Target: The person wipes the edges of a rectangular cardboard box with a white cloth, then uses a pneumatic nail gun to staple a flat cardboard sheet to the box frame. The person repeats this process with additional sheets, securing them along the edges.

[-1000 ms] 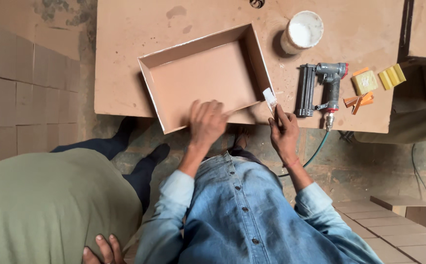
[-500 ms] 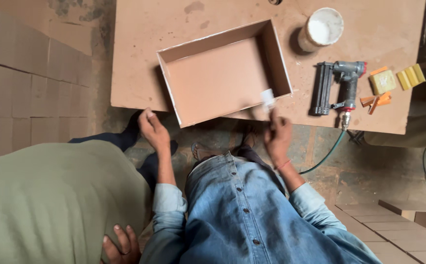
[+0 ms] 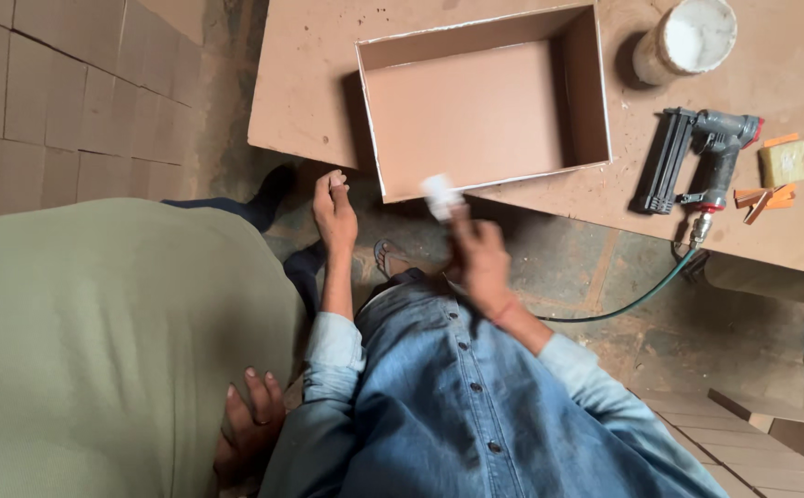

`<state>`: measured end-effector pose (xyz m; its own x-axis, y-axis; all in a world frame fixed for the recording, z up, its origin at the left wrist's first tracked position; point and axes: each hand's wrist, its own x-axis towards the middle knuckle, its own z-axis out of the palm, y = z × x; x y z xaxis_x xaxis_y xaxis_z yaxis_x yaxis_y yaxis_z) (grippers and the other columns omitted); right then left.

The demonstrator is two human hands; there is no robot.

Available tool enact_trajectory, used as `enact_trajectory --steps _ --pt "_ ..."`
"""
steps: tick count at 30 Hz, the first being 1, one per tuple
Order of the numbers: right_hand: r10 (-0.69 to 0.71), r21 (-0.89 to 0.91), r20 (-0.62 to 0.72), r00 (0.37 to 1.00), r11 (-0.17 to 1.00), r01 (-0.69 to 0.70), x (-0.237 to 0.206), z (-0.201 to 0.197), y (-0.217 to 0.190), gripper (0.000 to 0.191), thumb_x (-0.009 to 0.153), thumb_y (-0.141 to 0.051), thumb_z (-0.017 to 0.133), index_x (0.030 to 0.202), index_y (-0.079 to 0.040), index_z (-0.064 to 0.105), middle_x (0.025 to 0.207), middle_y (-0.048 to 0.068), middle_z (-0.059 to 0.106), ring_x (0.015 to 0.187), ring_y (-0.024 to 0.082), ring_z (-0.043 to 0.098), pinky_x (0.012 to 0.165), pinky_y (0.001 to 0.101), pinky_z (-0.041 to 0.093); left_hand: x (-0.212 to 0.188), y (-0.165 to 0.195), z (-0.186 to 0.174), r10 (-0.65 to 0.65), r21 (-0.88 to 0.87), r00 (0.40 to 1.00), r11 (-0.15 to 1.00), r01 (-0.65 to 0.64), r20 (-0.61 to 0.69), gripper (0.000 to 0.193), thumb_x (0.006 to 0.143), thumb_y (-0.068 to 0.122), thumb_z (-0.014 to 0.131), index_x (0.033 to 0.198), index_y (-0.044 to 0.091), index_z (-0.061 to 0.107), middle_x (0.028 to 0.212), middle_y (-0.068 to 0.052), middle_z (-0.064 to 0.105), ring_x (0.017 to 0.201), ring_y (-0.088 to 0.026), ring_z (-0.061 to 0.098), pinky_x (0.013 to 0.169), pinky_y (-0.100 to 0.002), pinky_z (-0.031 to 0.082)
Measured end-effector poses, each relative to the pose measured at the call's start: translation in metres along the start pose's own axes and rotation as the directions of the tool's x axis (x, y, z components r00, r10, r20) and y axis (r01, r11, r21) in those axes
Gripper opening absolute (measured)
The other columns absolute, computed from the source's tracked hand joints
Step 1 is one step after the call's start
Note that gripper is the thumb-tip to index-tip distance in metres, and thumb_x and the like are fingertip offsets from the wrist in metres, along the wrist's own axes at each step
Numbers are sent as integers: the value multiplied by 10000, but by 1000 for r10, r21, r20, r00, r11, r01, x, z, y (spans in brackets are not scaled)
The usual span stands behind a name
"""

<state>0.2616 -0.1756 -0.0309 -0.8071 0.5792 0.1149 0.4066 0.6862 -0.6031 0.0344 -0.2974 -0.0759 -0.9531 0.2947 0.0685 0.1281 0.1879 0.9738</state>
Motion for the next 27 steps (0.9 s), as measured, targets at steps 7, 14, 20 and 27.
enact_trajectory --steps 7,14,20,27 --pt "-174 34 251 952 985 171 15 6 -26 825 782 -64 706 1553 -169 433 1011 144 551 940 357 594 679 446 541 -11 -11 -12 -53 62 998 997 51 27 314 1081 195 481 1197 -48 641 1098 -170 723 937 -240 728 849 -339 573" --pt "36 -309 -179 983 947 -91 -12 -101 122 615 891 -31 721 1477 -180 610 1014 137 615 897 314 621 723 425 530 -20 -11 -9 -66 54 995 997 62 72 310 1095 195 492 1196 -54 647 1083 -174 724 942 -249 720 870 -347 568" --pt "162 -234 -365 917 937 -259 -16 -175 212 498 910 -101 791 1393 -108 666 987 165 622 792 313 632 698 413 518 -26 1 10 -15 17 994 1000 13 107 355 1112 247 488 1241 -54 626 1166 -177 699 1029 -243 695 927 -346 543" --pt "-22 -488 -280 960 864 -123 105 -269 273 324 982 -77 674 1293 -129 747 1062 158 674 951 378 647 765 455 515 -28 49 46 89 87 993 992 -96 78 401 1044 273 630 1266 -60 639 1188 -180 688 1069 -254 652 963 -386 509"
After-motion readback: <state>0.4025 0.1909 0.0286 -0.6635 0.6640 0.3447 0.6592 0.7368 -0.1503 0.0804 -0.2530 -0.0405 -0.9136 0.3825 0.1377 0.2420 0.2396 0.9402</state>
